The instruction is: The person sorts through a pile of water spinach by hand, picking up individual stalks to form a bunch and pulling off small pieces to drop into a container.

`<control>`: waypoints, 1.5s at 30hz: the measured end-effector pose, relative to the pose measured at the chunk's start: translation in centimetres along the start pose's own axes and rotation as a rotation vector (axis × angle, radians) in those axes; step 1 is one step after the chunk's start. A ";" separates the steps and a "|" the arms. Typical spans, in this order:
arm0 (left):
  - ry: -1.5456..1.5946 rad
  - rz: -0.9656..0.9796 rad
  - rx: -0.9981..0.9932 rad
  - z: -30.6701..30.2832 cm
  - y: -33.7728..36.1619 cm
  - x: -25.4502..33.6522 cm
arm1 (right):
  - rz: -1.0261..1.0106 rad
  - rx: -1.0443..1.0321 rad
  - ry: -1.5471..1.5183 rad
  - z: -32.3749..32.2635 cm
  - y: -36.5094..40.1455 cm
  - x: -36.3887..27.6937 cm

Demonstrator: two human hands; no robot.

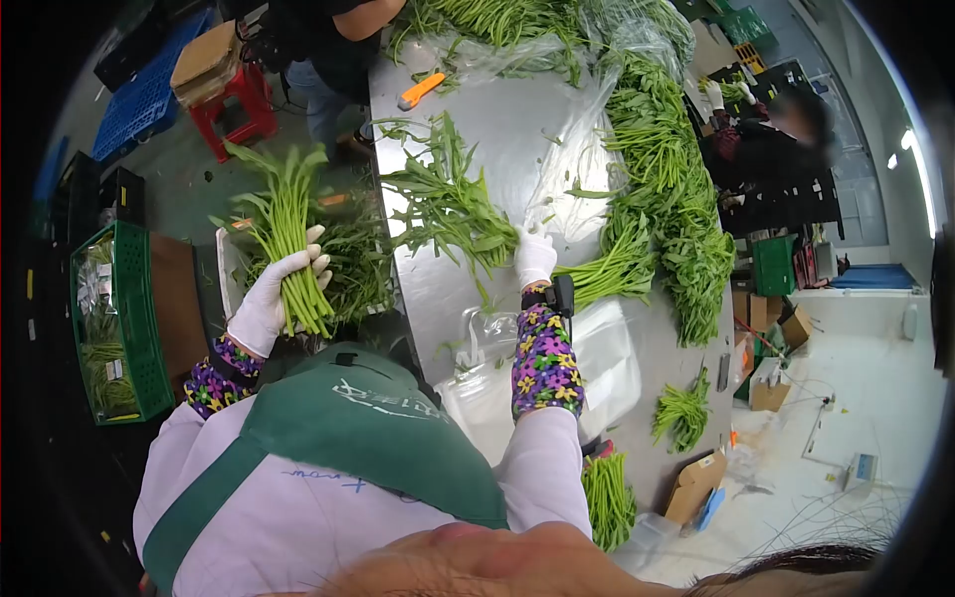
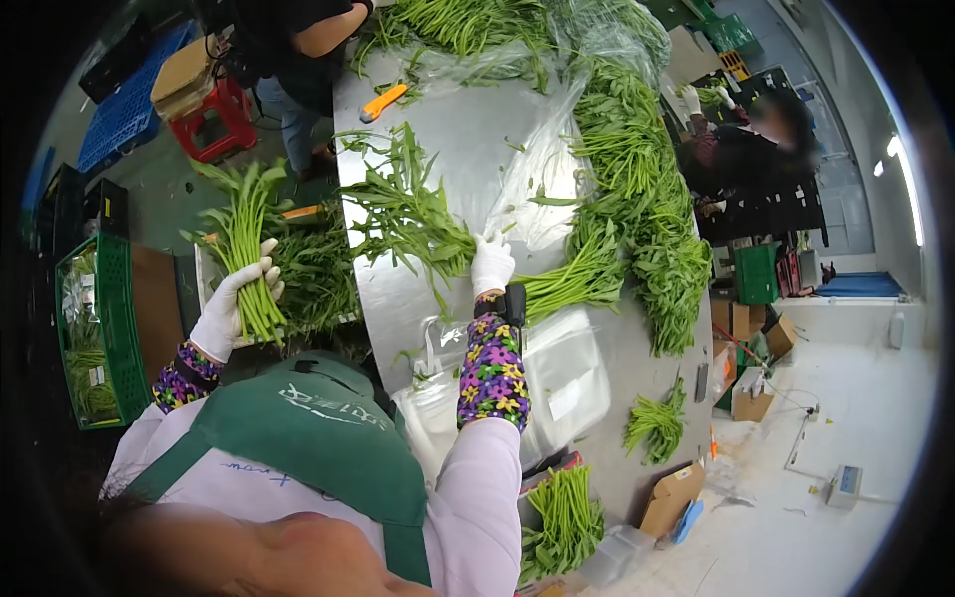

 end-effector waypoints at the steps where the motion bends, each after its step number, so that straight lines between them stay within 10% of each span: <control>1: -0.001 0.005 0.002 0.7 0.3 -0.2 | -0.003 0.002 -0.004 0.4 -0.1 0.3; 7: -0.023 0.096 -0.017 0.3 0.1 0.1 | 0.245 -0.234 -0.231 -5.9 0.8 -4.0; 11: 0.012 0.094 -0.027 1.2 -0.8 -0.1 | -0.221 -0.296 -0.689 -9.3 5.1 -15.8; 14: -0.007 0.102 -0.036 2.1 -0.6 0.1 | -0.047 -0.297 -0.739 -6.8 4.5 -15.2; 19: -0.021 0.068 -0.027 1.7 0.5 0.5 | 0.337 -0.157 -0.223 -1.2 0.5 -4.8; 25: 0.032 0.037 -0.003 -0.1 1.0 0.0 | 0.151 -0.147 -0.095 -2.6 1.5 -5.8; 28: 0.012 0.063 0.049 -0.4 0.9 -0.2 | 0.490 -0.512 -1.492 -5.5 2.9 -8.0; 33: -0.196 0.110 0.151 0.4 -0.5 -1.7 | 0.654 -0.342 -1.870 -8.4 6.3 -11.5; 45: -0.575 0.300 0.054 5.7 -3.1 -5.8 | 0.372 -0.156 -1.308 -14.1 9.2 -17.3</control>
Point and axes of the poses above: each hand's wrist, its own y-axis away from the middle knuckle, its own z-axis out of the palm, x = y × z, the point moved 4 cm from there along -y, towards the middle knuckle
